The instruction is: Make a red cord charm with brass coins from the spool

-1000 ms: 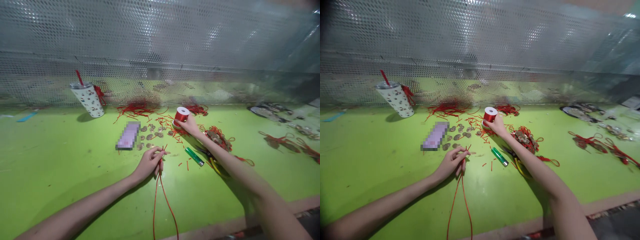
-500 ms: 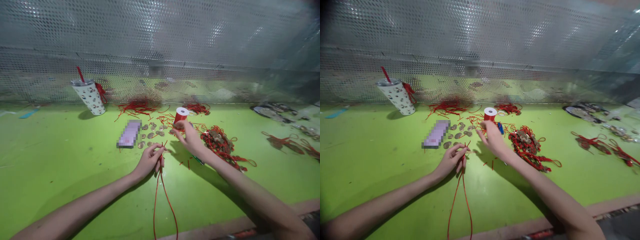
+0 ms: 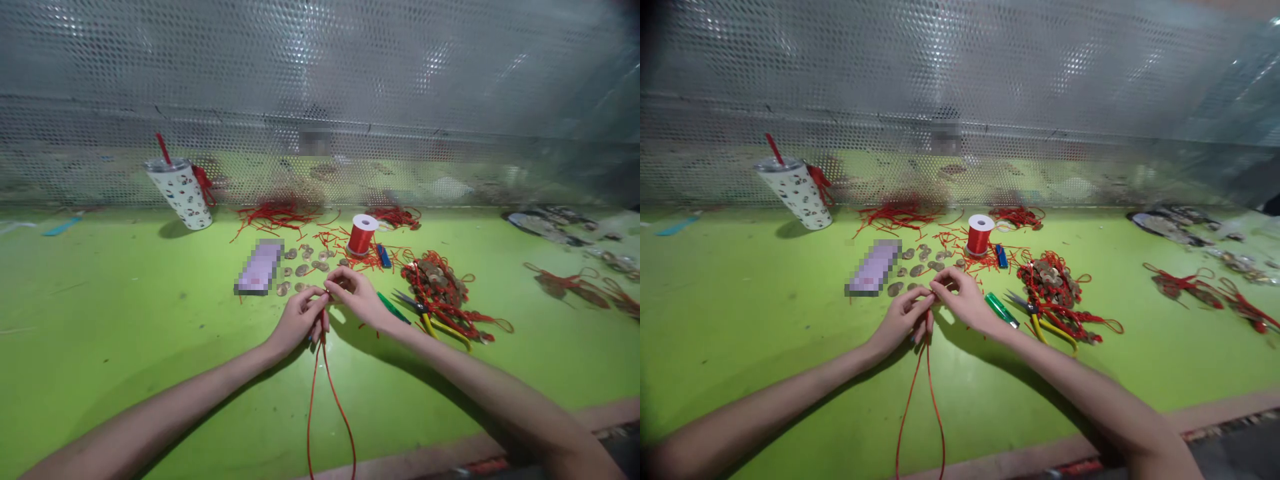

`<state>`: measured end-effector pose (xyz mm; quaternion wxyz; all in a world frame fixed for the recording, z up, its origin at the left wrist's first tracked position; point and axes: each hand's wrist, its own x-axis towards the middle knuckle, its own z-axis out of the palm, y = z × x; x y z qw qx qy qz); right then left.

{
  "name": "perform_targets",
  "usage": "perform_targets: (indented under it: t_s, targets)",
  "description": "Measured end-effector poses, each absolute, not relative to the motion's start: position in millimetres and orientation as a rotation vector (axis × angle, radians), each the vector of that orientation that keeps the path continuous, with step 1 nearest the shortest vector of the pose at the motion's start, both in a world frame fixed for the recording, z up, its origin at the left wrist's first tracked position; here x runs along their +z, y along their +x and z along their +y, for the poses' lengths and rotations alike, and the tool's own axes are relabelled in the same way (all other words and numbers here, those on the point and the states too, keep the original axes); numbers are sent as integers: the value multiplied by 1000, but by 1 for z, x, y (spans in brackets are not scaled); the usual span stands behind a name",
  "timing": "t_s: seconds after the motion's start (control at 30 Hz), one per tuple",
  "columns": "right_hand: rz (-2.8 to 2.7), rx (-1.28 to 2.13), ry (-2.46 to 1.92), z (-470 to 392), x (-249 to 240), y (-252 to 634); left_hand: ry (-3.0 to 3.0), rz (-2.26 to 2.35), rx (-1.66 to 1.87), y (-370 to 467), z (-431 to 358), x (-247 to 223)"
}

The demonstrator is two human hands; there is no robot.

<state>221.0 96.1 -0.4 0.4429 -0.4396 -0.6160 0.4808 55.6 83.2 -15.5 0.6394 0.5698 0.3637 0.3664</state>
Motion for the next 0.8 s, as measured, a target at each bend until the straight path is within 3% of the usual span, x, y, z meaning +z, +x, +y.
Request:
perform_targets:
  t_s: [0.23,0.4,0.8]
  targets:
    - [-1481,1191,-1101,93,3,225,1332,844,1012,55,85,-7]
    - [-1451,1597,-843,88,2,224,1337,891,1189,53,87,6]
    - [-1733,1732,-1079,68,25,257,1138,860,1043,-15,55,23]
